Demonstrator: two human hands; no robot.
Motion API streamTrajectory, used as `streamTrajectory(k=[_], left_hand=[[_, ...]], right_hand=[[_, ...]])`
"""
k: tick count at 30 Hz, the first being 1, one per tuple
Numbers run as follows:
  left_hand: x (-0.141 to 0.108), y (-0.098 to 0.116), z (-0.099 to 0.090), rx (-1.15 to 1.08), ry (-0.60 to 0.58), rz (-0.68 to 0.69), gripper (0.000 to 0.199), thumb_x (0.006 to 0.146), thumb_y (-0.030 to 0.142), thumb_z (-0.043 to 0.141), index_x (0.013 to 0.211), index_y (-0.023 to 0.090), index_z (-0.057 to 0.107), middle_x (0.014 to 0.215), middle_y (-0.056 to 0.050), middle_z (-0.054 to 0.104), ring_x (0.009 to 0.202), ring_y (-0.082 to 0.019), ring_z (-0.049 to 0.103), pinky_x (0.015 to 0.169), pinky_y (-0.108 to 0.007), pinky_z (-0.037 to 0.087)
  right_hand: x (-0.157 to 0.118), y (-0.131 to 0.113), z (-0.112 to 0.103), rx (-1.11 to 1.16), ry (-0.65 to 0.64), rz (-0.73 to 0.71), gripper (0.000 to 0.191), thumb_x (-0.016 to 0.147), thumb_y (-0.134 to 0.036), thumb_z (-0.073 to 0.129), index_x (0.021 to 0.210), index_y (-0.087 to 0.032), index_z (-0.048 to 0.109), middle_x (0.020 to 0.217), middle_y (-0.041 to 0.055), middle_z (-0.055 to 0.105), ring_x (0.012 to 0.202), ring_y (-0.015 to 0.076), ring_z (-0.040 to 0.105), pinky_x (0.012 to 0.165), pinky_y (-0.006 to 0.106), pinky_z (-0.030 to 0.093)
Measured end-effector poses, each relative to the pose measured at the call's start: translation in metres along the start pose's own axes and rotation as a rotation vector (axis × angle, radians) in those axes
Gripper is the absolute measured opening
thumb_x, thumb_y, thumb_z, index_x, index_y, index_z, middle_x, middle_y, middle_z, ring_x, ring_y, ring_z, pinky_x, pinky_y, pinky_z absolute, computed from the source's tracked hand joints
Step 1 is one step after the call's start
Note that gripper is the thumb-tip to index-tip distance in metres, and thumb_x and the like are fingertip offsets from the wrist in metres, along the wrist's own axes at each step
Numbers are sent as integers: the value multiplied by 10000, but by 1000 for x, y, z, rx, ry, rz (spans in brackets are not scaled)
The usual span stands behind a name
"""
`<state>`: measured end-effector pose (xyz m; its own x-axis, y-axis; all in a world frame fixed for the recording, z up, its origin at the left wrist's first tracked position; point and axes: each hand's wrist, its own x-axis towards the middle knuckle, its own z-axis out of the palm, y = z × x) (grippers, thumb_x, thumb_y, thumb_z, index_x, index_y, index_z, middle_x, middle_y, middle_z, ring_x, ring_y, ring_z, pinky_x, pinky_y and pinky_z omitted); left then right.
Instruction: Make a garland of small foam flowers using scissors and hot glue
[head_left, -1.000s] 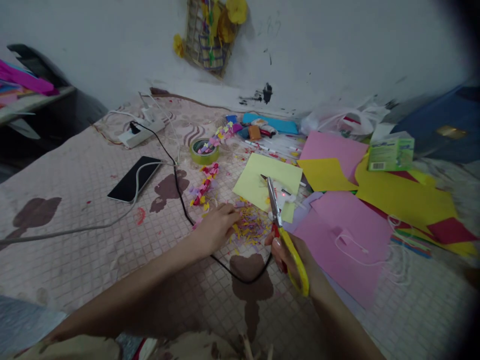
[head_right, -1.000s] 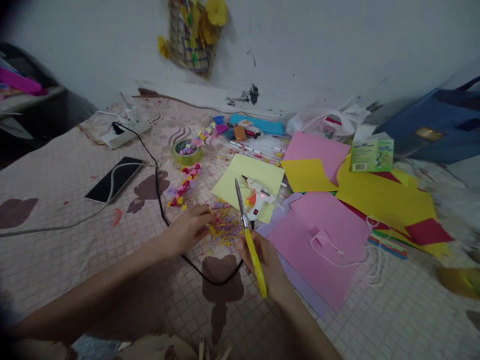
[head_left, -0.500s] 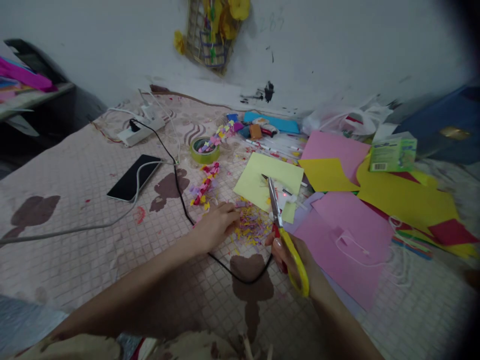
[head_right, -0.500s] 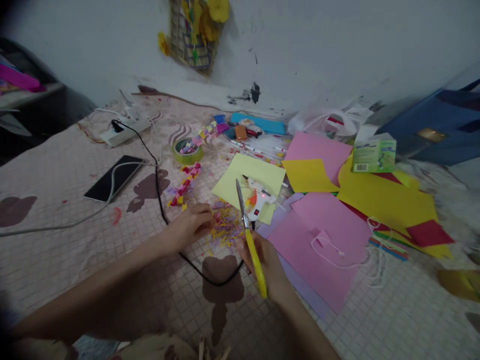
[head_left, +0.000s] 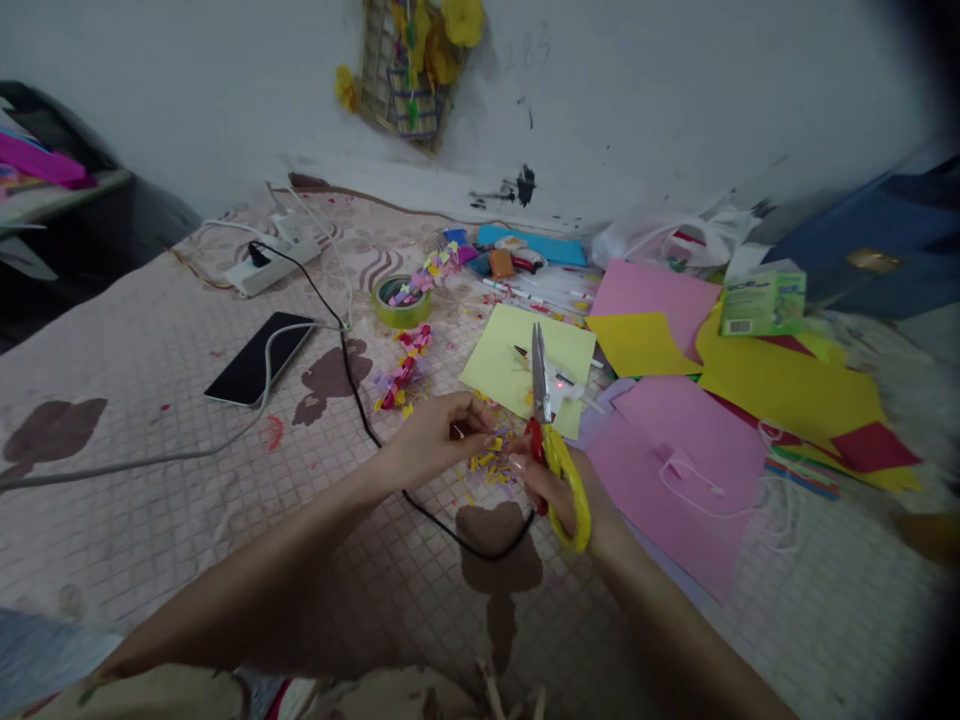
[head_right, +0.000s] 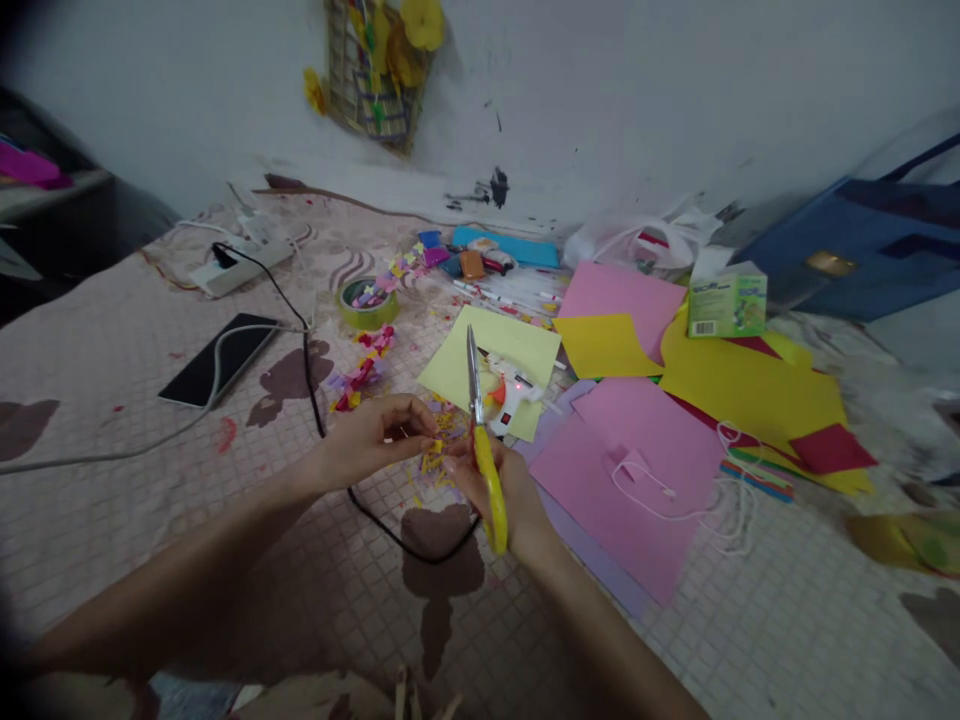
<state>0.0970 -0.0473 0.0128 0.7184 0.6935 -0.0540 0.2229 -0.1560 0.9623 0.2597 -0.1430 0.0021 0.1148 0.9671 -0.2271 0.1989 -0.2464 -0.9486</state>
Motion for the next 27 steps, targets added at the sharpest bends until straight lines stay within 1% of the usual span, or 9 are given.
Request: streamTrajectory(k=[4, 6, 8, 11, 15, 18, 23, 27], left_hand=[[2, 1, 7, -19, -36, 35, 145, 781, 250, 599, 864, 134, 577, 785, -41, 640, 701, -125, 599, 631, -235, 459], [2, 0, 9, -72, -60, 37, 151, 791, 262, 591, 863, 130, 578, 802, -45, 636, 719, -126, 594, 648, -238, 458], [2, -1, 10, -141, -58, 17, 170, 816, 291, 562, 865, 130, 579, 800, -38, 624, 718, -119, 580, 658, -238, 454], [2, -1, 13, -227, -38, -44, 220, 825, 348, 543, 844, 132, 576, 758, -14, 596, 665, -101, 544, 624, -226, 435], [0, -4, 18, -259, -63, -106, 237, 754, 356, 625, 776, 125, 575, 710, -14, 596, 641, -104, 530, 604, -227, 414], [-1, -6, 22, -298, -46, -141, 248, 749, 371, 627, 745, 130, 569, 667, -4, 578, 598, -95, 511, 571, -220, 397], [-1, -9, 24, -340, -52, -128, 275, 796, 407, 575, 757, 135, 568, 655, 10, 548, 564, -81, 478, 546, -212, 386], [-2, -11, 25, -344, -37, -105, 252, 767, 377, 627, 725, 138, 558, 606, 30, 530, 533, -68, 456, 517, -196, 360]], right_hand=[[6, 0, 4, 13, 7, -18, 193, 743, -371, 559, 721, -182, 522, 448, -76, 406, 397, 84, 372, 398, 216, 292], [7, 2, 5, 40, 19, -26, 169, 750, -341, 556, 706, -186, 506, 435, -78, 409, 386, 81, 369, 396, 214, 295], [8, 4, 6, 72, 35, -36, 173, 760, -333, 545, 680, -189, 490, 425, -78, 411, 374, 78, 367, 393, 213, 298], [8, 8, 6, 99, 58, -54, 202, 763, -341, 545, 643, -192, 476, 401, -77, 403, 361, 83, 382, 392, 217, 310], [9, 17, 6, 162, 67, -71, 194, 779, -355, 548, 686, -195, 488, 407, -85, 402, 353, 84, 385, 389, 215, 311], [7, 22, 6, 168, 64, -104, 203, 785, -360, 555, 687, -196, 486, 433, -76, 426, 378, 85, 400, 396, 212, 316], [3, 15, 6, 153, 62, -128, 205, 802, -368, 535, 697, -197, 492, 431, -71, 433, 389, 92, 407, 400, 214, 325], [2, 12, 8, 152, 71, -108, 260, 786, -412, 555, 660, -196, 484, 409, -75, 411, 373, 88, 391, 383, 209, 315]])
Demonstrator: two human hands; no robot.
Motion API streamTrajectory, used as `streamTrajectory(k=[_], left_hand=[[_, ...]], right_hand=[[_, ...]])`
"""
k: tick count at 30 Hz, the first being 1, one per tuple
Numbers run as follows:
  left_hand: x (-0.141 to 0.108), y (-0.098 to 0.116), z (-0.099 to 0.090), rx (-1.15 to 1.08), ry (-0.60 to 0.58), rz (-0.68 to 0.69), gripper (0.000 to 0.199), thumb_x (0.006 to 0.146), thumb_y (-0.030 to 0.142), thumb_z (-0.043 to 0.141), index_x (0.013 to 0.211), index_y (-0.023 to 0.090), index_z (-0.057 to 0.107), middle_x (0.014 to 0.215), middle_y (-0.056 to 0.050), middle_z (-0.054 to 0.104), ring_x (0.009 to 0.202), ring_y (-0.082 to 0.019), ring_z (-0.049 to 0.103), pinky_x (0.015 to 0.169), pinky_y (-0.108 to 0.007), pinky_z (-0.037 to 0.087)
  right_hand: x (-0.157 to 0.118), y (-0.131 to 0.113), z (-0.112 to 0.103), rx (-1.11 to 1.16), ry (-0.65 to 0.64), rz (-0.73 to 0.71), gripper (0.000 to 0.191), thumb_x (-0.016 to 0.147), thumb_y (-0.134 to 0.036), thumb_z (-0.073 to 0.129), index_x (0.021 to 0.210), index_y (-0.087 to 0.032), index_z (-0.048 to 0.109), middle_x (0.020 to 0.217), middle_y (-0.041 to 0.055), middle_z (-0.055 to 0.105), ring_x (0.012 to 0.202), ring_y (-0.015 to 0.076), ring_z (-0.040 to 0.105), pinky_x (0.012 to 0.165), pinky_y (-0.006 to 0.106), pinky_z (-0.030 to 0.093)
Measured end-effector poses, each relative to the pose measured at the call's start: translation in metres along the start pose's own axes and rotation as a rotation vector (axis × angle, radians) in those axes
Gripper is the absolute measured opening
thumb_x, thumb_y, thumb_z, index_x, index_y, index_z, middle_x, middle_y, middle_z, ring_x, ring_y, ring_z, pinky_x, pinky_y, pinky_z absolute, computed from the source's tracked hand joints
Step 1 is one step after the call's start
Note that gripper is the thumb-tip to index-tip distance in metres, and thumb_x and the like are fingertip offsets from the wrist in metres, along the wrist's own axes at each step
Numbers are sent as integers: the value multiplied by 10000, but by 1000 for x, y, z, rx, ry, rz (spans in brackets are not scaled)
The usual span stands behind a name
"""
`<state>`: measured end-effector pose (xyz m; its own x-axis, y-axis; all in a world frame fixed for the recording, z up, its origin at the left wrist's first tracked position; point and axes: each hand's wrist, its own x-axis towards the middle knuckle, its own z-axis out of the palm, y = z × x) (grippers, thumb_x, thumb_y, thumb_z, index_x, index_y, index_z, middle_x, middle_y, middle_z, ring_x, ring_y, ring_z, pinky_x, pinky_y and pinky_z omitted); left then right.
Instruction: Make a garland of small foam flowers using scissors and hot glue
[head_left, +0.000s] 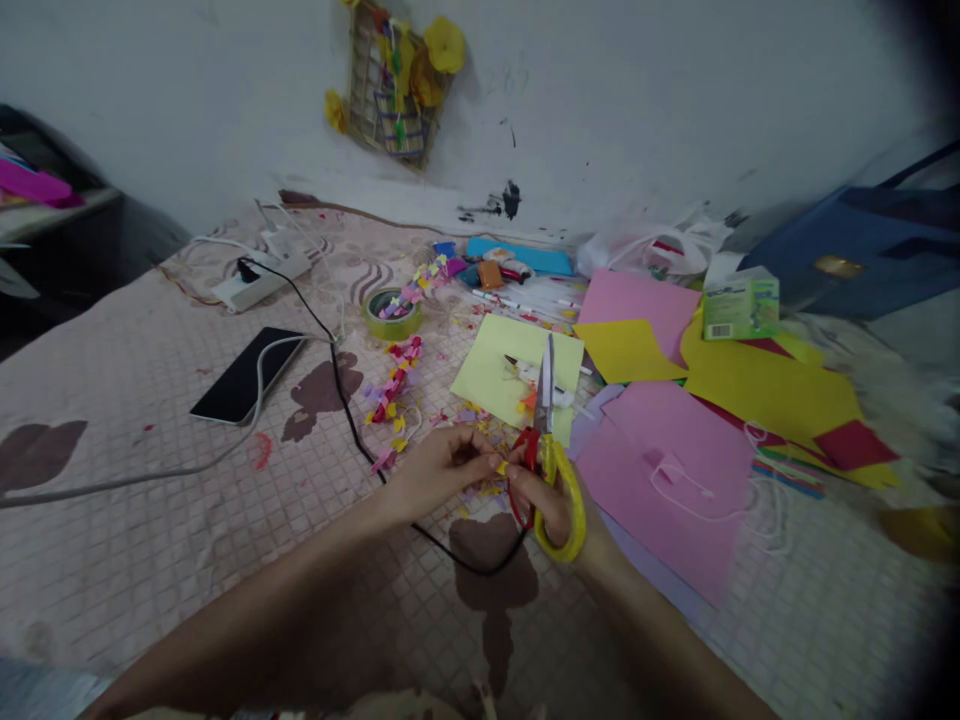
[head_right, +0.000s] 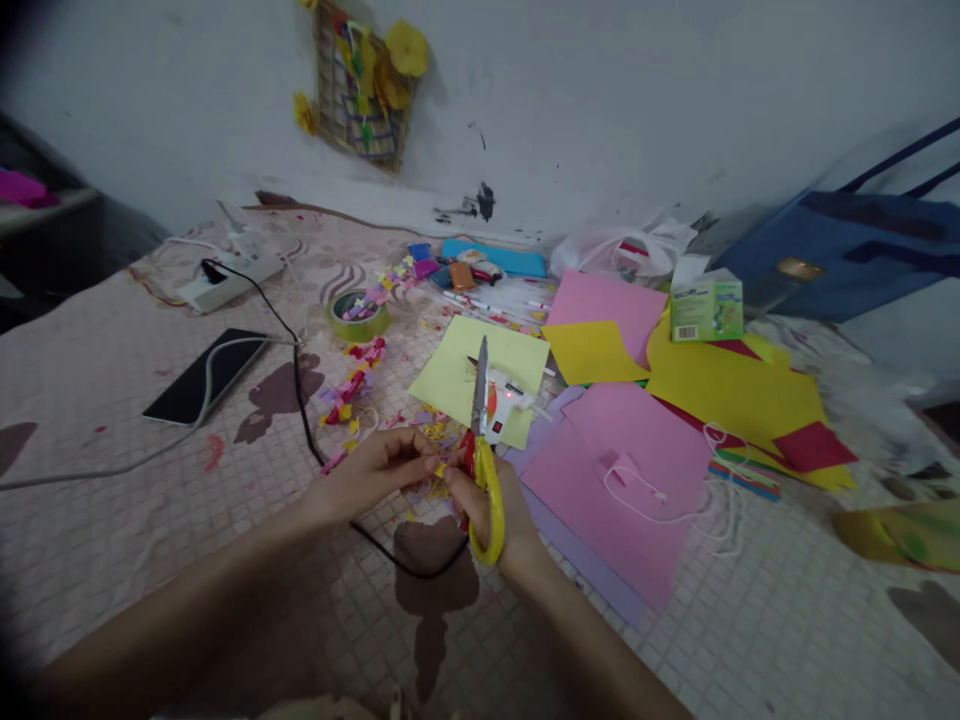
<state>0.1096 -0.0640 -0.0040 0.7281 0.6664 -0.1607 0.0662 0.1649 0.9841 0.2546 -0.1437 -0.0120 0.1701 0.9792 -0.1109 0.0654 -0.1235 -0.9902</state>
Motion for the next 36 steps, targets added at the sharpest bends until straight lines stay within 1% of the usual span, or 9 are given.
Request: streamTrajectory(k=[4, 12, 15, 18, 22, 28, 31, 34, 36], left_hand=[[-1, 2, -1, -80, 26, -31, 257, 762, 373, 636, 727, 132, 555, 590, 30, 533, 507, -61, 456, 496, -191, 359], [-5, 3, 2, -138, -28, -48, 240, 761, 349, 648, 769, 125, 563, 664, -13, 606, 542, -78, 524, 538, -210, 421], [-7, 5, 4, 50, 79, 115, 170, 802, 297, 607, 788, 130, 582, 692, -27, 619, 596, -104, 560, 570, -229, 452], [-11, 7, 4, 393, 225, 415, 58, 824, 192, 578, 811, 151, 616, 779, -51, 655, 731, -133, 608, 673, -252, 484], [-12, 4, 0, 633, 231, 770, 129, 817, 79, 560, 875, 174, 625, 876, -70, 675, 839, -134, 633, 731, -235, 507], [-10, -2, -2, 633, 208, 932, 220, 791, 23, 565, 933, 183, 618, 904, -73, 684, 847, -132, 639, 747, -235, 521], [-11, 1, 1, 578, 218, 799, 166, 805, 75, 565, 894, 196, 636, 892, -67, 689, 843, -143, 639, 746, -251, 513], [-12, 5, 5, 365, 279, 464, 33, 801, 190, 605, 809, 179, 636, 808, -56, 674, 774, -150, 626, 707, -259, 495], [-11, 5, 9, 148, 290, 253, 107, 775, 261, 642, 763, 157, 618, 716, -31, 636, 673, -129, 590, 631, -240, 473]], right_hand=[[0, 4, 3, 85, -16, 40, 279, 803, -453, 530, 716, -188, 521, 384, -85, 385, 339, 81, 355, 365, 206, 296], [-1, -3, 2, -16, 26, -3, 188, 754, -355, 566, 676, -189, 526, 450, -58, 465, 388, 87, 406, 390, 210, 322], [0, 11, 0, 43, 48, -13, 192, 789, -360, 553, 709, -186, 532, 433, -72, 441, 374, 86, 400, 389, 211, 321], [0, 21, -2, 160, 30, -32, 212, 815, -386, 554, 751, -184, 539, 409, -85, 417, 344, 80, 384, 371, 203, 309], [-1, 22, -4, 223, 3, -44, 237, 818, -410, 570, 788, -174, 568, 414, -81, 428, 337, 76, 386, 361, 201, 306], [-5, 19, -5, 261, -30, -77, 241, 820, -406, 579, 782, -168, 576, 421, -68, 451, 352, 81, 395, 366, 207, 305], [-6, 19, -5, 271, -25, -62, 250, 828, -413, 571, 761, -172, 562, 406, -71, 440, 350, 81, 391, 376, 210, 306], [-7, 18, -6, 221, -7, -38, 260, 837, -422, 559, 768, -172, 564, 410, -71, 445, 356, 81, 398, 391, 214, 316], [-7, 18, -6, 188, 12, -8, 270, 825, -441, 566, 780, -174, 564, 414, -70, 453, 354, 86, 405, 379, 215, 306]])
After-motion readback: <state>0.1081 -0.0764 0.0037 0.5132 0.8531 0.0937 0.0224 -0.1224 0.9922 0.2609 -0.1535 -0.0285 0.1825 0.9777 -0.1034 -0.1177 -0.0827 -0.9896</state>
